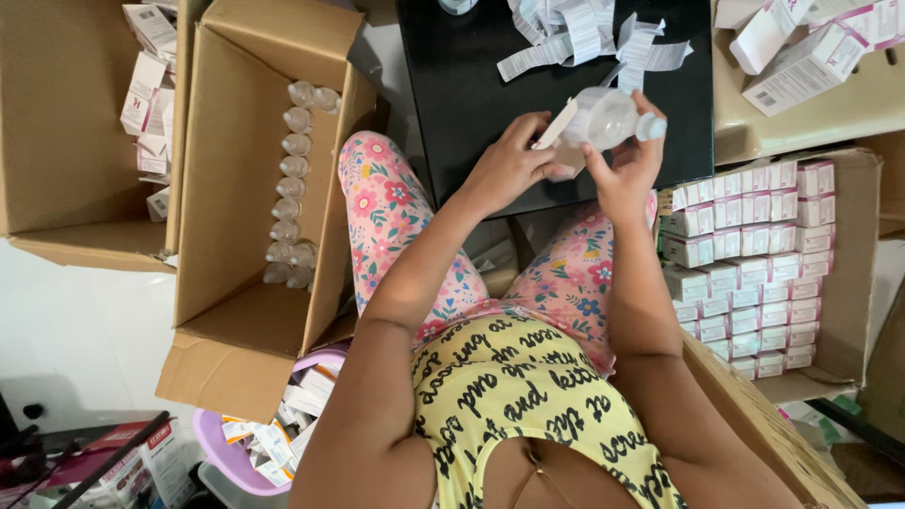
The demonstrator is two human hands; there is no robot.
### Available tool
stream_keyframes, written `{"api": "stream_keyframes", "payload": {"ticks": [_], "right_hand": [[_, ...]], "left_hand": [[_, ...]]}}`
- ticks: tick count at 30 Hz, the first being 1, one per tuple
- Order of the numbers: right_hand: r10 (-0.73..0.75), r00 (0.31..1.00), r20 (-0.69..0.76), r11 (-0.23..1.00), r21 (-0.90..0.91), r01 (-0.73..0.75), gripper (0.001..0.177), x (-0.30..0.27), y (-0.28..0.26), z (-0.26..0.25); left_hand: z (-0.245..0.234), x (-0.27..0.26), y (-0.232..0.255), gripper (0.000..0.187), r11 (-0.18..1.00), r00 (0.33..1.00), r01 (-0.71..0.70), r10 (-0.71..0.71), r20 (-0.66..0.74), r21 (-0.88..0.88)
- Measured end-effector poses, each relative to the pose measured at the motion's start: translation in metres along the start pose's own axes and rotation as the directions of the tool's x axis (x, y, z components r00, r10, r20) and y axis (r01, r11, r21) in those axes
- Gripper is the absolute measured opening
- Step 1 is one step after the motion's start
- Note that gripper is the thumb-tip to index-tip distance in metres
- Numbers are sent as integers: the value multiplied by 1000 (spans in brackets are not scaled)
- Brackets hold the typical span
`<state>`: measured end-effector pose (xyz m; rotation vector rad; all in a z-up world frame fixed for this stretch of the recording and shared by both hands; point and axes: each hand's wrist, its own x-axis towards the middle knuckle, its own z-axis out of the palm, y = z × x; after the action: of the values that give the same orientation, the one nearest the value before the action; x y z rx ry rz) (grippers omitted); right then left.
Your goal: The person sits on the floor and repeatedly picks small plastic bottles and white boxes, places the bottles into the boxes, closes the boxes, and stacks them in a nearby cardboard box. The person also handles printed labels and a tape dispenser during the process.
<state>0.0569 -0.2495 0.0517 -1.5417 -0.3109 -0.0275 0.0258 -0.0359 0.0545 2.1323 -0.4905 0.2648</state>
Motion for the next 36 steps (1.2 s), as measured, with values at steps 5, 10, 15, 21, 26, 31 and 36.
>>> {"api": "stream_keyframes", "payload": {"ticks": [5,10,15,21,26,31,36], "right_hand": [[-60,990,131,916,-387,107,81,-1,-22,-6],[-174,953,249,675,-674,299,82,6,-49,-6],[-35,934,356,639,-711,294,75,13,-77,-5],[19,903,430,610,-721,330,72,16,-88,3],[-98,926,365,533,-766,359,79,8,-77,13],[-53,957,287,610,-749,258,78,-1,-65,10],[40,946,323,690,-693,207,75,2,-69,5]], "left_hand": [[10,-1,2,27,989,990,132,-128,57,-72],[18,-13,-11,51,995,998,50,-47,37,-82],[47,-25,-20,73,978,976,209,-210,63,21],[70,-30,-18,82,974,973,226,-227,-39,-23],[69,-30,-20,91,978,976,202,-206,-68,-52],[71,-29,-20,95,983,980,183,-184,-73,-20],[72,-30,-17,91,977,974,213,-215,-75,-34]]}}
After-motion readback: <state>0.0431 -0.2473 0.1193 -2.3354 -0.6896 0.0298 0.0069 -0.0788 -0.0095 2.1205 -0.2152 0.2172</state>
